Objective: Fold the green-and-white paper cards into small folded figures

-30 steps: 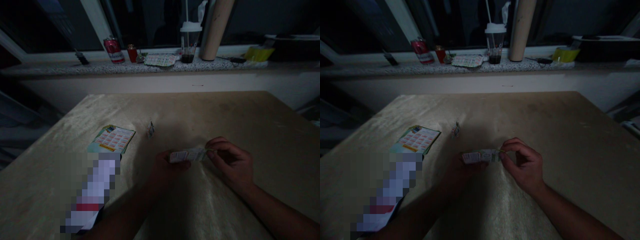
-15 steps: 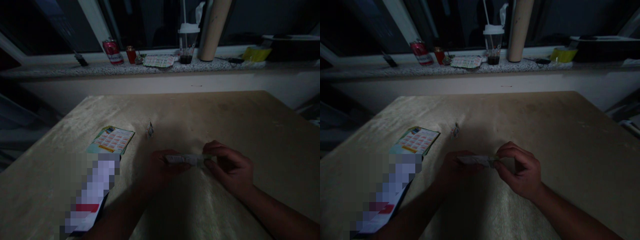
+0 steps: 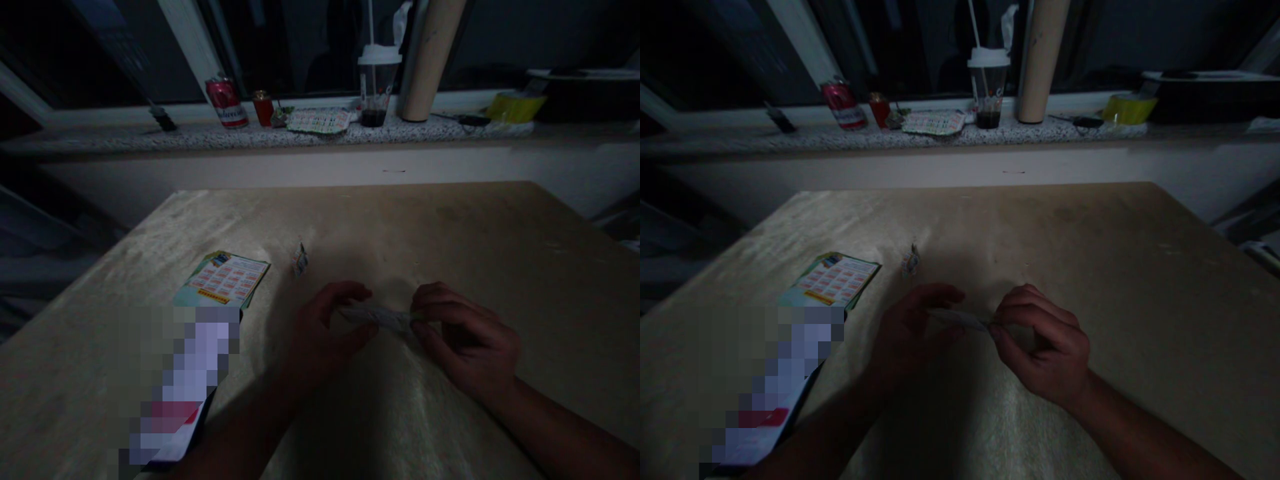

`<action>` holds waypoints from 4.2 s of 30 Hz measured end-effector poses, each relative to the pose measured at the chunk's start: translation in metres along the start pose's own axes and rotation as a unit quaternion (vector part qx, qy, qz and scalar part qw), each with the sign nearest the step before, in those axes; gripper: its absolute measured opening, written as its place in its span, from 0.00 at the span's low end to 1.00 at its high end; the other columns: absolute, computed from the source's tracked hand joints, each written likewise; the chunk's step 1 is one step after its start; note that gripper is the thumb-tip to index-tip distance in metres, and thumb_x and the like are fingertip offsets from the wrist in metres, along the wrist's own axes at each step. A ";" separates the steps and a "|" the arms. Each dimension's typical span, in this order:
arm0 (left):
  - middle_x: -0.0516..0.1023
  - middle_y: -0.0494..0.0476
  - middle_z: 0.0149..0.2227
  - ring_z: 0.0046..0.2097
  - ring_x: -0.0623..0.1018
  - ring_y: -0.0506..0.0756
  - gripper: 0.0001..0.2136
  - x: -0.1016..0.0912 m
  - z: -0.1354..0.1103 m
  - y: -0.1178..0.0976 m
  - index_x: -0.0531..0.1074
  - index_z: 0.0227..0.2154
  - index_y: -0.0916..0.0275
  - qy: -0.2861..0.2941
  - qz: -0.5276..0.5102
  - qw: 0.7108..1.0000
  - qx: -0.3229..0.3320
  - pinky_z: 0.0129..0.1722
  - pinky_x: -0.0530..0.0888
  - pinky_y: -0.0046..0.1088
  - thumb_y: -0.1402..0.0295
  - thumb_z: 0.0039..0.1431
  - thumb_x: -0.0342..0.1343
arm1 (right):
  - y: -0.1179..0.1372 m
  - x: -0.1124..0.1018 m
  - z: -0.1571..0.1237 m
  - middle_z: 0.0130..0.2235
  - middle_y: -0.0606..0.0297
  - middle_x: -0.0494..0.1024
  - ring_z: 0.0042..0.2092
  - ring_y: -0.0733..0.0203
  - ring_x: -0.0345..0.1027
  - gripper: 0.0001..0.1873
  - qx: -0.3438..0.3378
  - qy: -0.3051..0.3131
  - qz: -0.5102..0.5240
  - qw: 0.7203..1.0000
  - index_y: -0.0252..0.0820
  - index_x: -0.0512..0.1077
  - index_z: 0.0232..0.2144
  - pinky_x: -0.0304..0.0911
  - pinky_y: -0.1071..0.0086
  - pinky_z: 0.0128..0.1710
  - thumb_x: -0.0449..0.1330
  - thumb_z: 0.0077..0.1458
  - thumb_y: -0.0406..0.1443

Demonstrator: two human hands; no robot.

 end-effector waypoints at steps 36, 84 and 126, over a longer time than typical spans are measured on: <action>0.85 0.56 0.37 0.39 0.84 0.58 0.09 0.015 -0.004 0.018 0.78 0.36 0.62 0.033 -0.132 0.981 -0.139 0.41 0.80 0.37 0.67 0.52 0.67 | -0.035 0.007 -0.022 0.31 0.66 0.83 0.32 0.60 0.77 0.05 0.239 -0.018 0.065 0.969 0.45 0.79 0.34 0.76 0.67 0.32 0.69 0.54 0.32; 0.78 0.60 0.45 0.47 0.77 0.61 0.11 0.041 -0.015 0.001 0.76 0.50 0.63 0.234 0.496 0.806 0.224 0.47 0.76 0.41 0.73 0.66 0.56 | -0.083 0.031 0.011 0.27 0.67 0.81 0.30 0.60 0.75 0.08 0.326 0.442 -0.233 0.803 0.43 0.78 0.26 0.60 0.70 0.29 0.71 0.47 0.40; 0.78 0.60 0.49 0.52 0.76 0.60 0.09 0.039 -0.013 0.002 0.75 0.47 0.65 0.226 0.462 0.841 0.166 0.55 0.72 0.42 0.70 0.67 0.55 | -0.089 0.026 -0.001 0.37 0.59 0.78 0.38 0.57 0.75 0.10 0.197 0.346 -0.162 0.903 0.43 0.83 0.35 0.68 0.63 0.42 0.60 0.62 0.34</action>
Point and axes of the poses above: each hand's wrist, its own z-axis towards the middle knuckle, its own x-axis out of the palm, y = z × x, the point moved 5 cm from there along z, towards the middle knuckle
